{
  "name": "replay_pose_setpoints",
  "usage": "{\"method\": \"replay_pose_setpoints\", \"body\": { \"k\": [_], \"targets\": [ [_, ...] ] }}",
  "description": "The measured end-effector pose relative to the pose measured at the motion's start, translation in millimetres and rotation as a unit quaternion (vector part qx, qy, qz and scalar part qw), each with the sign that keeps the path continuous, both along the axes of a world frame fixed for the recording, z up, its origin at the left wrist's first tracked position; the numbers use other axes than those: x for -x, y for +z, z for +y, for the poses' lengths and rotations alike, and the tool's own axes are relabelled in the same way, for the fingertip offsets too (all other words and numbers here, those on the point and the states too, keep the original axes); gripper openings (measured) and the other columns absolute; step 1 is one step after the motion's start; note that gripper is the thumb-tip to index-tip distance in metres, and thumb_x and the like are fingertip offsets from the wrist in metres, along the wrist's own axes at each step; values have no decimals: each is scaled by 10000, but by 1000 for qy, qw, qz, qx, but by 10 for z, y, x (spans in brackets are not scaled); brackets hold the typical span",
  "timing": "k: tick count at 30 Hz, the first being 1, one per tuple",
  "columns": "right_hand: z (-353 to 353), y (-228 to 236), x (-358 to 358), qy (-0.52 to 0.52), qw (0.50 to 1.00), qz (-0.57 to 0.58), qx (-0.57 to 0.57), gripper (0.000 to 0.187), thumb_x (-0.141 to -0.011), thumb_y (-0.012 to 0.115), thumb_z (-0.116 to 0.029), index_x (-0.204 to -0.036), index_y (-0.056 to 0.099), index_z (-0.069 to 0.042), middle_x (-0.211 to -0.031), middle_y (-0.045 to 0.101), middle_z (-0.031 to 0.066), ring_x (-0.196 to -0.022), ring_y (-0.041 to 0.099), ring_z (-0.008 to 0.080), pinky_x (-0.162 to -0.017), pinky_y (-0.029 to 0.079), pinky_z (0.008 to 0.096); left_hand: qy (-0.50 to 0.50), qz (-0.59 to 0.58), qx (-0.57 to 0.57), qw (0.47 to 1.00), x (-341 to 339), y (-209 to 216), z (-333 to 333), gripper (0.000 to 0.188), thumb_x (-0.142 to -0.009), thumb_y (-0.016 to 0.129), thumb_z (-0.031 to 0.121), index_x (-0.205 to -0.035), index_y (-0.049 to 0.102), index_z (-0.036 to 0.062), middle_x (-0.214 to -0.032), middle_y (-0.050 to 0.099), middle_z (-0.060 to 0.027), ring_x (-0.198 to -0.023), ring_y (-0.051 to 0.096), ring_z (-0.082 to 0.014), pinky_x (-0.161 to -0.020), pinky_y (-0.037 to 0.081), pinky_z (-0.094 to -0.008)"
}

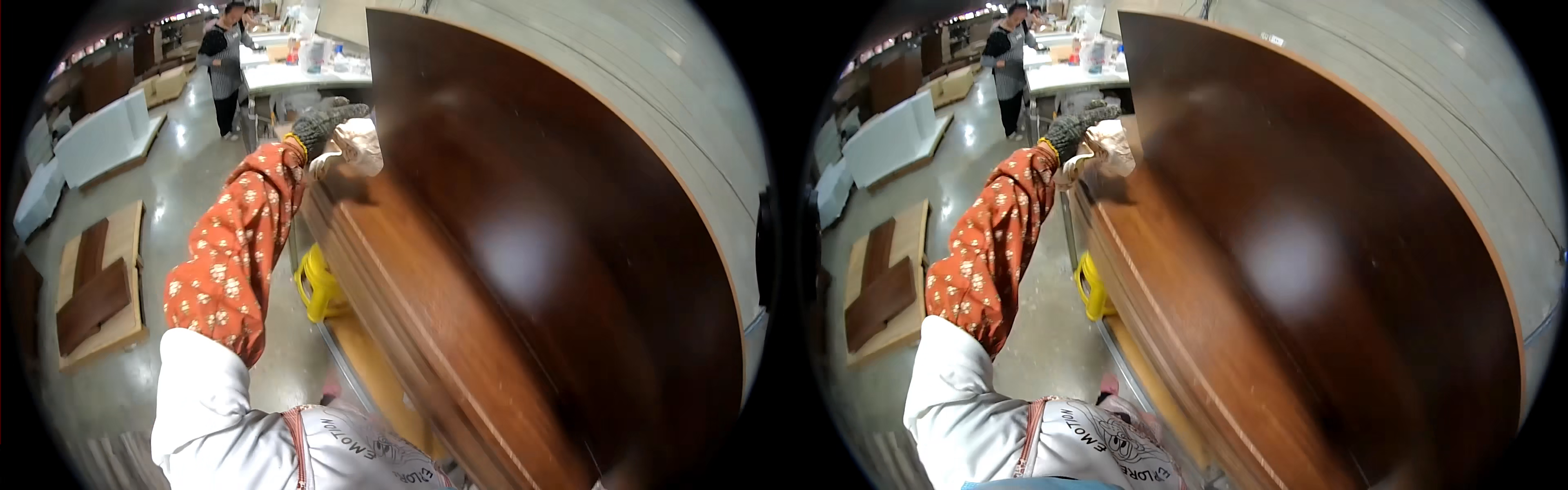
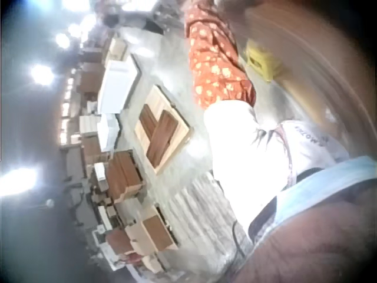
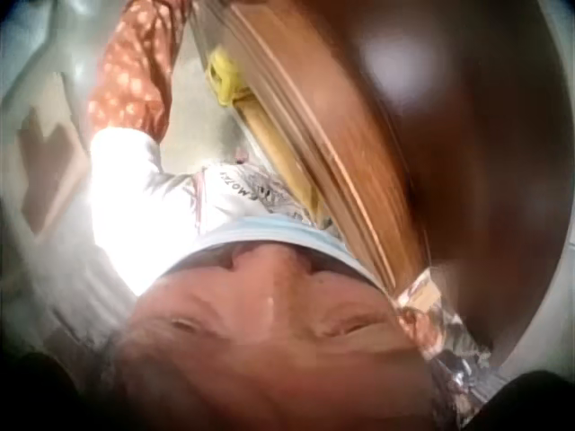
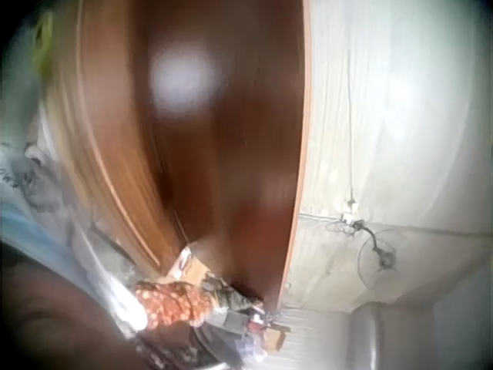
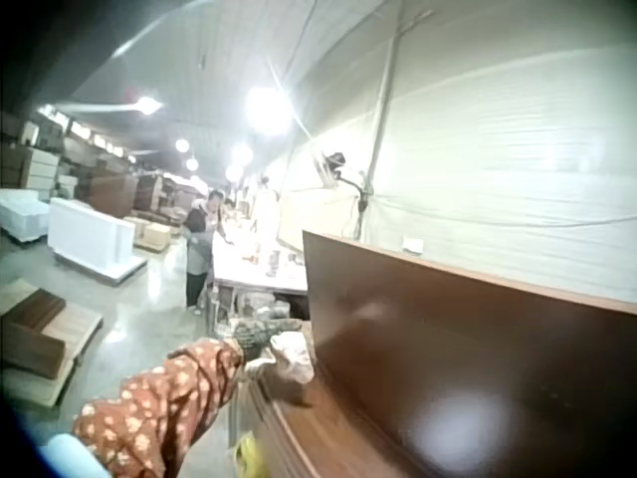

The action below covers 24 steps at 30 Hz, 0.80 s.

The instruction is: The person wipes wood panels with a cloth using liquid from a bottle and then uses a sanding block to sand the surfaces and edges of the panels.

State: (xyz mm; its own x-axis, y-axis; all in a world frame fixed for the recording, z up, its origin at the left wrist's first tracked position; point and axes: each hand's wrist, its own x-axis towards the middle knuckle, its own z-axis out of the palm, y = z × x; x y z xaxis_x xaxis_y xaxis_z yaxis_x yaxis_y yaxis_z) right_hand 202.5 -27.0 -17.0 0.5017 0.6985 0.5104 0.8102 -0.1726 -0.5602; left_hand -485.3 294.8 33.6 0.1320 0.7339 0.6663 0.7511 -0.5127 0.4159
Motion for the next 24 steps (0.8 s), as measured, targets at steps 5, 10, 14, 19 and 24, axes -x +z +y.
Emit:
{"method": "replay_pose_setpoints", "body": {
  "k": [5,10,14,19,24],
  "targets": [
    [239,-98,4,-62,998,21,19,428,-912,507,-319,-1218,559,-24,-1138,615,166,-1032,572,310,-815,490,400,58,38,64,996,-64,-280,803,511,-786,626,299,-1203,539,15,-1162,589,-158,-1073,563,-277,-923,449,-352],
    [489,-112,6,-95,995,32,21,438,-917,498,-335,-1216,561,-21,-1131,619,167,-1022,575,302,-810,490,399,72,57,96,991,-87,-470,1237,516,-785,622,317,-1195,545,14,-1154,592,-161,-1071,564,-279,-924,447,-355],
    [217,-58,-67,-138,990,34,6,447,-921,490,-348,-1214,563,-19,-1125,622,168,-1014,576,297,-806,489,398,61,64,74,993,-146,-487,1462,520,-784,619,332,-1188,550,12,-1148,595,-164,-1070,565,-281,-925,446,-357],
    [-30,-19,-419,-168,985,29,-28,458,-925,481,-364,-1211,566,-16,-1118,626,169,-1004,579,290,-801,489,396,45,56,47,996,-401,-897,1603,527,-782,615,350,-1180,556,11,-1140,598,-167,-1068,567,-284,-926,444,-359],
    [-101,206,-641,-188,980,40,-57,471,-930,472,-380,-1209,568,-13,-1111,630,170,-994,581,282,-796,489,395,-13,50,35,998,-1006,-1037,1294,534,-781,611,369,-1172,562,9,-1133,601,-170,-1067,568,-286,-927,442,-361]
  ]
}}
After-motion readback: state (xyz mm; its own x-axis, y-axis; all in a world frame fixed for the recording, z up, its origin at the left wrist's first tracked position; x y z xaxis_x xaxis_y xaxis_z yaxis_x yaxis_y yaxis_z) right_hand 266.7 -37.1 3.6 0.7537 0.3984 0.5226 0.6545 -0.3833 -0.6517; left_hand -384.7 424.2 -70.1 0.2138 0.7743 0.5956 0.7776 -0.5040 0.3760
